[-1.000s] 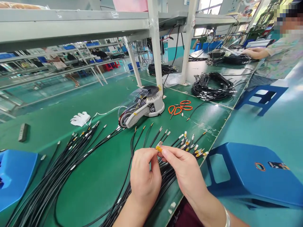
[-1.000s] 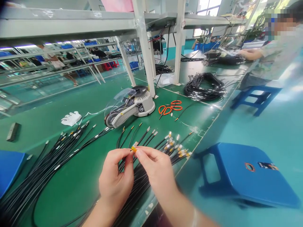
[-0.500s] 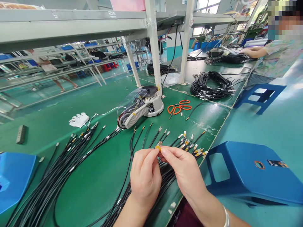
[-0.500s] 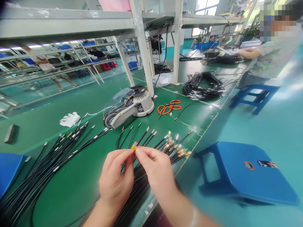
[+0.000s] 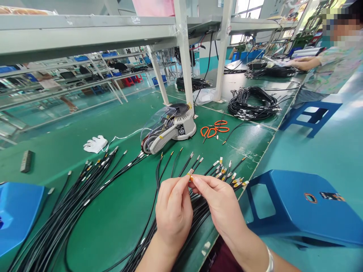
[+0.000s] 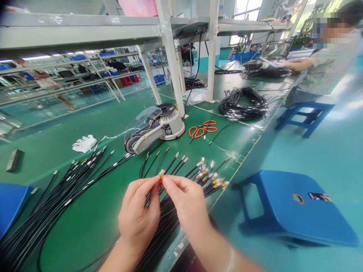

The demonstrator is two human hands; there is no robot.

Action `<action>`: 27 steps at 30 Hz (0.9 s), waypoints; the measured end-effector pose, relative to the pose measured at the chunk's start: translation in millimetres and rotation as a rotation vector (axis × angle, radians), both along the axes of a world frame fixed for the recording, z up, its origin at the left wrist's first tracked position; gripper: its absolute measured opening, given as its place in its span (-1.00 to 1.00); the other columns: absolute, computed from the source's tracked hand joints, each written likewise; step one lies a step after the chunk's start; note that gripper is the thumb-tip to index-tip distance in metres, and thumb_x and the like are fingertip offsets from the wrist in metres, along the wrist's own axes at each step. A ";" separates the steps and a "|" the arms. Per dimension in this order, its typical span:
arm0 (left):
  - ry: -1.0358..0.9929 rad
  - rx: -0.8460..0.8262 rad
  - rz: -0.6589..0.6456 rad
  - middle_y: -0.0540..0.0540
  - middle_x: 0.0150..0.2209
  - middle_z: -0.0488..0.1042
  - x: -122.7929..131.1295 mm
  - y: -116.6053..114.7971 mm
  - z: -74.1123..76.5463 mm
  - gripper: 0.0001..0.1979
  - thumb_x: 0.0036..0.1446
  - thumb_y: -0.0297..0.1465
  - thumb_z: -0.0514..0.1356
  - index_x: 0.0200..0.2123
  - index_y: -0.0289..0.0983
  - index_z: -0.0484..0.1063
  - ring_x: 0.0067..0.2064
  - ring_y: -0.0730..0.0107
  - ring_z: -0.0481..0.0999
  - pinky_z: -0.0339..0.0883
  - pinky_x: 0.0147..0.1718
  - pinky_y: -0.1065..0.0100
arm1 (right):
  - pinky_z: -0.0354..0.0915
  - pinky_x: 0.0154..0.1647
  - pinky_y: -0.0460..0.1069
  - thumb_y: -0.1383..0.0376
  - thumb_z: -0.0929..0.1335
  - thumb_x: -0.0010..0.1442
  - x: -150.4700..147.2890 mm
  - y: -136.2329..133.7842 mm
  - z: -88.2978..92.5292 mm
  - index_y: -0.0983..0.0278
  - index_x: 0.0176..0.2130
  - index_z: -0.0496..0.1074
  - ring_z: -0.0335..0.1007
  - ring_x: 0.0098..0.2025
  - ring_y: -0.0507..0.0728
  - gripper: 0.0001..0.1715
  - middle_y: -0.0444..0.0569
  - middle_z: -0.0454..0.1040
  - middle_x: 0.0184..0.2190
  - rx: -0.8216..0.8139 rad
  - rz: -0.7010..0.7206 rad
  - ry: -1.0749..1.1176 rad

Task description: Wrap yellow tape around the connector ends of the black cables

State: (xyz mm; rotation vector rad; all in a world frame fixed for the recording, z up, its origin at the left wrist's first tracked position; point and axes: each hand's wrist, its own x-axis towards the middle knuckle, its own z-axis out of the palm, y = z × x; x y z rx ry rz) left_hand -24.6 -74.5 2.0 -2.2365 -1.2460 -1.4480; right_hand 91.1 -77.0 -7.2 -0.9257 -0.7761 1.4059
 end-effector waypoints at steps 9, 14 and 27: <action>0.022 -0.028 0.096 -0.14 -0.26 0.41 1.3 0.5 -2.8 -0.68 0.16 -0.64 0.15 0.01 -0.40 0.38 -0.24 0.41 0.41 0.34 -0.24 0.41 | 0.39 -0.20 -0.05 0.16 0.45 0.10 -4.3 0.5 4.4 0.22 -0.33 0.62 0.47 -0.29 0.07 -0.81 -0.06 0.59 -0.37 -0.001 0.008 0.003; 0.008 -0.054 0.126 -0.10 -0.31 0.44 0.9 2.0 -2.6 -0.86 0.19 -0.57 0.17 -0.16 -0.38 0.43 -0.28 0.45 0.43 0.34 -0.26 0.46 | 0.40 -0.18 -0.04 0.16 0.45 0.10 -4.2 3.1 1.4 0.24 -0.31 0.61 0.47 -0.27 0.08 -0.80 -0.05 0.59 -0.35 -0.009 -0.022 0.008; 0.008 -0.035 0.130 -0.08 -0.33 0.42 1.9 1.1 -2.3 -0.85 0.18 -0.57 0.16 -0.17 -0.31 0.41 -0.31 0.43 0.44 0.37 -0.32 0.41 | 0.39 -0.19 -0.06 0.17 0.49 0.03 0.1 2.1 9.5 0.28 -0.14 0.41 0.44 -0.17 0.08 -0.57 -0.02 0.49 -0.18 0.034 0.023 0.023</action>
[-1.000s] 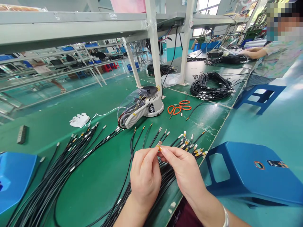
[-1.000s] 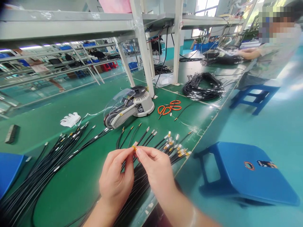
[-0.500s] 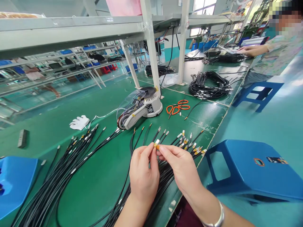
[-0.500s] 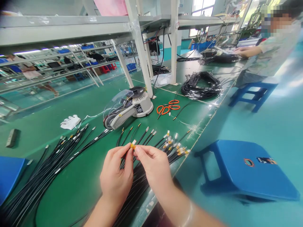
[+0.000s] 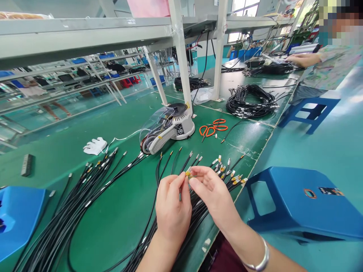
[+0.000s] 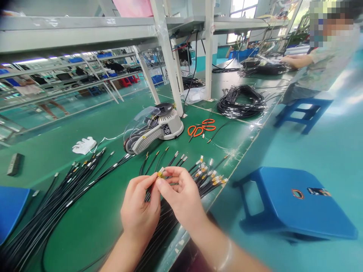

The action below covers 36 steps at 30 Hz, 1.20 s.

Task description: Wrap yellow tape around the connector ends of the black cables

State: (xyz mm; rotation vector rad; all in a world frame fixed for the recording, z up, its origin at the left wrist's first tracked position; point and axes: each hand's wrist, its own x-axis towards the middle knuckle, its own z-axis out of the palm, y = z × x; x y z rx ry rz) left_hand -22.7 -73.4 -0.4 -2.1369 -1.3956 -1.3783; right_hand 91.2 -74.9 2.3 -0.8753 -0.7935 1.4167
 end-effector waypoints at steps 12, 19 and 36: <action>-0.034 -0.053 0.009 -0.05 -0.35 0.45 0.4 -0.9 4.3 -0.90 0.18 -0.55 0.18 -0.23 -0.29 0.42 -0.33 0.44 0.44 0.34 -0.38 0.44 | 0.33 -0.25 -0.07 0.19 0.43 0.07 -1.4 2.8 0.0 0.29 -0.41 0.43 0.37 -0.34 0.05 -0.79 -0.12 0.45 -0.44 0.017 -0.031 -0.106; -0.129 -0.210 -0.017 -0.03 -0.38 0.47 0.2 -2.5 8.4 -0.94 0.21 -0.48 0.15 -0.29 -0.26 0.42 -0.36 0.43 0.46 0.33 -0.40 0.41 | 0.33 -0.25 -0.07 0.21 0.43 0.08 -1.0 4.9 -0.7 0.29 -0.40 0.45 0.37 -0.33 0.04 -0.82 -0.12 0.46 -0.43 0.036 -0.046 -0.134; -0.831 -0.733 -0.132 0.04 -0.59 0.40 4.9 -7.0 24.5 -0.80 0.09 -0.25 0.24 -0.39 -0.30 0.47 -0.55 0.48 0.38 0.33 -0.52 0.47 | 0.35 -0.29 -0.06 0.20 0.43 0.08 2.1 8.2 5.2 0.28 -0.42 0.49 0.41 -0.35 0.07 -0.81 -0.11 0.50 -0.44 0.048 -0.002 -0.172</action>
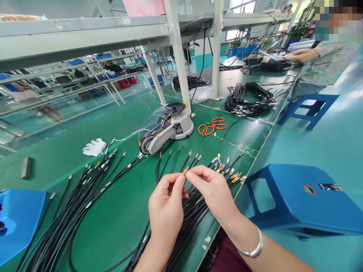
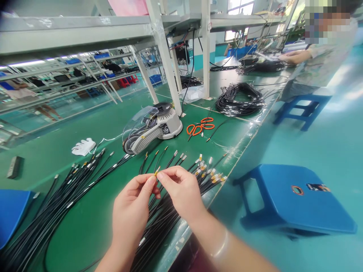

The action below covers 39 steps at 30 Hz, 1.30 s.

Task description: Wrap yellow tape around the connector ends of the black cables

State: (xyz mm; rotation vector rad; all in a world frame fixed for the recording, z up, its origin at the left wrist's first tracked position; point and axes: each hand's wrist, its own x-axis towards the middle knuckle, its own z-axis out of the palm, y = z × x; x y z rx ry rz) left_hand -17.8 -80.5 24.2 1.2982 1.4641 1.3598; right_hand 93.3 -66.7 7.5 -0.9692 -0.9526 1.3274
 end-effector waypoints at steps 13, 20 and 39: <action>0.149 0.042 -0.024 0.05 -0.60 0.40 1.1 -2.2 3.2 -0.77 0.16 -0.26 0.15 -0.45 -0.27 0.43 -0.53 0.46 0.40 0.32 -0.45 0.45 | 0.36 -0.26 -0.05 0.21 0.44 0.07 2.1 0.6 -1.0 0.28 -0.40 0.53 0.44 -0.32 0.07 -0.83 -0.09 0.54 -0.38 -0.001 0.014 0.039; 0.331 0.019 -0.118 0.05 -0.62 0.36 -4.9 1.6 11.8 -0.72 0.17 -0.19 0.12 -0.45 -0.25 0.44 -0.57 0.45 0.37 0.24 -0.55 0.44 | 0.33 -0.13 -0.02 0.25 0.42 0.10 4.2 2.6 -4.8 0.26 -0.41 0.51 0.43 -0.24 0.09 -0.88 -0.09 0.51 -0.34 0.093 -0.025 -0.027; -0.332 -0.259 -0.482 0.06 -0.66 0.32 -23.2 5.2 23.1 -0.75 0.09 -0.25 0.25 -0.49 -0.33 0.42 -0.65 0.52 0.35 0.28 -0.64 0.48 | 0.31 -0.14 -0.03 0.33 0.47 0.06 10.3 14.0 -1.6 0.23 -0.44 0.53 0.36 -0.30 0.03 -0.95 -0.14 0.41 -0.40 0.269 0.248 0.199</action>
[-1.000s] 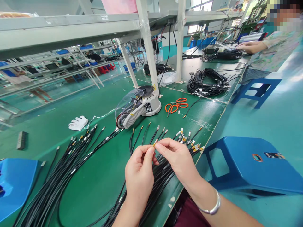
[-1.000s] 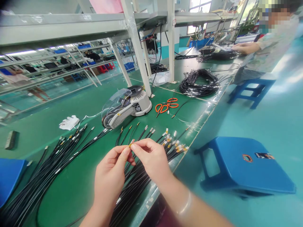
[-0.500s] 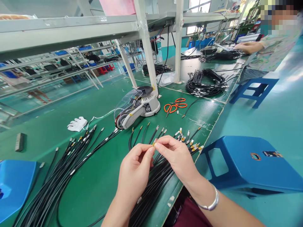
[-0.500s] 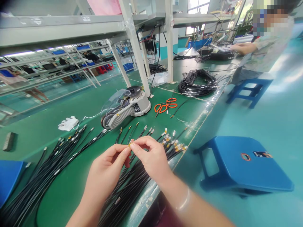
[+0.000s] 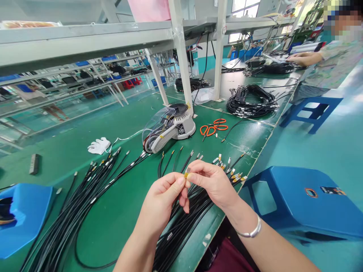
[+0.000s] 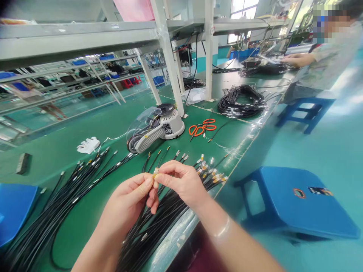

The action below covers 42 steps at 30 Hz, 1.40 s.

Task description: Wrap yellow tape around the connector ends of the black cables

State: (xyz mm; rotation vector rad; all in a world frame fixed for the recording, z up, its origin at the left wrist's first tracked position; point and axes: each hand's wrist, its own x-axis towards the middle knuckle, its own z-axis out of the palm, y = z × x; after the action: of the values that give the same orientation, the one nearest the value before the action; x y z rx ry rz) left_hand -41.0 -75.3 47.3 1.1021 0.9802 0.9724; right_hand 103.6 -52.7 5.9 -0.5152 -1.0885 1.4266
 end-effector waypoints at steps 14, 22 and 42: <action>-0.423 -0.351 -0.506 0.03 -0.75 0.25 -1.5 -2.0 -14.8 -0.69 -0.06 -0.26 0.36 -0.59 -0.40 0.43 -0.80 0.52 0.27 0.09 -0.86 0.55 | 0.28 -0.11 0.04 0.19 0.55 -0.06 2.4 24.9 -9.6 0.07 -0.42 0.61 0.30 -0.25 0.10 -0.89 -0.09 0.35 -0.37 0.351 0.377 0.063; -0.024 -0.081 -0.088 0.08 -0.66 0.32 10.2 -5.3 -8.3 -0.76 0.08 -0.24 0.26 -0.46 -0.31 0.42 -0.75 0.60 0.27 0.12 -0.77 0.57 | 0.32 -0.08 0.04 -0.06 0.33 0.20 10.5 33.7 -21.1 0.12 -0.27 0.61 0.41 -0.20 0.09 -0.60 -0.03 0.50 -0.21 0.145 0.236 0.056; 0.829 1.000 0.289 -0.02 -0.37 0.44 29.0 -12.7 -25.8 -0.76 0.19 -0.50 0.18 -0.05 -0.27 0.44 -0.39 0.51 0.44 0.37 -0.37 0.48 | 0.32 -0.19 -0.02 0.35 0.42 0.16 56.0 2.2 -11.9 0.17 -0.28 0.53 0.38 -0.27 0.06 -0.92 -0.11 0.49 -0.36 0.230 -0.105 -0.339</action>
State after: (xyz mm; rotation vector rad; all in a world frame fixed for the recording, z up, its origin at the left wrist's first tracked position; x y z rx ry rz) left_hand -12.0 -88.0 21.6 2.3697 1.3640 1.3166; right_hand 159.6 -50.5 -6.1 -0.6520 -1.4535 1.1283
